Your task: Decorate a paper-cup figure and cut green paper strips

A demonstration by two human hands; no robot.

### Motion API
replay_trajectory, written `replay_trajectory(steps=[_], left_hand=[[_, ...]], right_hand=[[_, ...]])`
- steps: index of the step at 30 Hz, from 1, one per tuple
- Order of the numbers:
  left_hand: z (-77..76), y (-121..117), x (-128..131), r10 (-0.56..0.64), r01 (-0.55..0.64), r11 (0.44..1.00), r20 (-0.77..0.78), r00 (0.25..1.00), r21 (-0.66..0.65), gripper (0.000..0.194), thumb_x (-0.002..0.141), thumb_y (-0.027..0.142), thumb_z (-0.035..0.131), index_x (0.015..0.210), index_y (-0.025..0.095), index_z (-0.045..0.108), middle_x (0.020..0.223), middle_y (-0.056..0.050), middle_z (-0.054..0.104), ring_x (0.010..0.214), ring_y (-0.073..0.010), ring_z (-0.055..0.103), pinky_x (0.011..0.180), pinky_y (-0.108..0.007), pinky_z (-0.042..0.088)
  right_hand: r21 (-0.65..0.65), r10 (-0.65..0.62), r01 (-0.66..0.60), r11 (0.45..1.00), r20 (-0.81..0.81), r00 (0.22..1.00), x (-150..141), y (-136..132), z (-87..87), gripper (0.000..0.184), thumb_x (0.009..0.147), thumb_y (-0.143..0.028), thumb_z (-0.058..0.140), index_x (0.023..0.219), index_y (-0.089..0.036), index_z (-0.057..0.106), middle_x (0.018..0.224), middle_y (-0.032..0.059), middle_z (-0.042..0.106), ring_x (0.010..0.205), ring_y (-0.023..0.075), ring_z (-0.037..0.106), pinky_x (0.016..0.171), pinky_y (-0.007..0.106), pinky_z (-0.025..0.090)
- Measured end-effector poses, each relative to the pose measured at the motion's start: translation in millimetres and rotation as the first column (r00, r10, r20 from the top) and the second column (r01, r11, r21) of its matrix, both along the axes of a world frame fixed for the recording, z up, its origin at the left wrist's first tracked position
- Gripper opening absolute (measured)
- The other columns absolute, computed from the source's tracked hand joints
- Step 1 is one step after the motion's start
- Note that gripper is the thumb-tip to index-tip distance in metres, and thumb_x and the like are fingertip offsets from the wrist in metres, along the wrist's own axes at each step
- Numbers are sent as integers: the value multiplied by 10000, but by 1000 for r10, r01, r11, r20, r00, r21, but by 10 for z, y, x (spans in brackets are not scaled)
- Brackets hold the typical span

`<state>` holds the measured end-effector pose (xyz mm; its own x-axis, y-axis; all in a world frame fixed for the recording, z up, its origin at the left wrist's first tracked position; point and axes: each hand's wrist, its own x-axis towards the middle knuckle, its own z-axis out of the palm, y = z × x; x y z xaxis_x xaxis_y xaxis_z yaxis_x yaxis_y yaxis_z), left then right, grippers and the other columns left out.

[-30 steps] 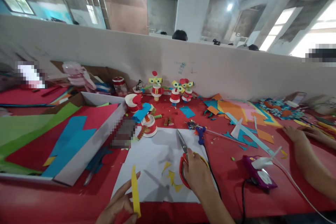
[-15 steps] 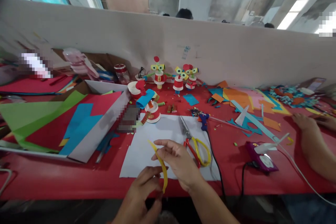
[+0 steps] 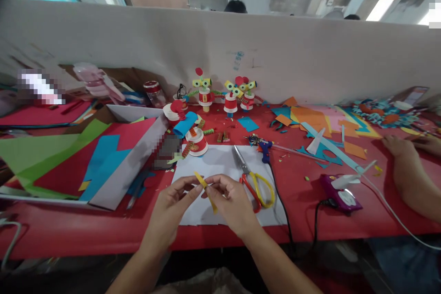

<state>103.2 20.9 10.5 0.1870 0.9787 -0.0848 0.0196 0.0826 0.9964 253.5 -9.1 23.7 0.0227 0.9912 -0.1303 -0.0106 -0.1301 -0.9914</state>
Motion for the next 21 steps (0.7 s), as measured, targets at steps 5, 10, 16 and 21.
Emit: replay_trajectory(steps=[5,10,16,21], left_hand=[[114,41,114,100,-94,994,114,988,-58,178,691,338,742,699,167,695,729,-18,654,686,-130,563,616,-225,436],[152,100,95,325,-287,941,251,912,-177,218,606,306,811,686,157,673,626,26,596,563,-72,517,498,-170,366],[-111,72,-31,417,-249,873,379,826,-419,287,529,234,855,685,147,631,727,-5,681,671,-147,691,585,-202,514],[-316,18,-32,460,-237,833,389,798,-500,253,561,181,832,664,142,604,703,-18,702,700,-166,717,690,-256,582]], right_hand=[[4,1,-1,1000,39,999,8,-14,-19,223,833,-359,643,992,-203,654,807,19,722,793,161,647,715,282,466],[-36,-24,27,999,66,998,155,-95,-115,216,818,-383,643,934,-202,663,779,19,726,734,157,644,668,277,461],[-41,-83,90,995,162,983,398,-181,-332,194,804,-388,633,890,-215,655,753,17,722,748,191,674,711,324,500],[-70,-89,118,991,325,941,526,-202,-382,217,835,-374,559,934,-209,660,790,31,715,769,203,685,723,330,514]])
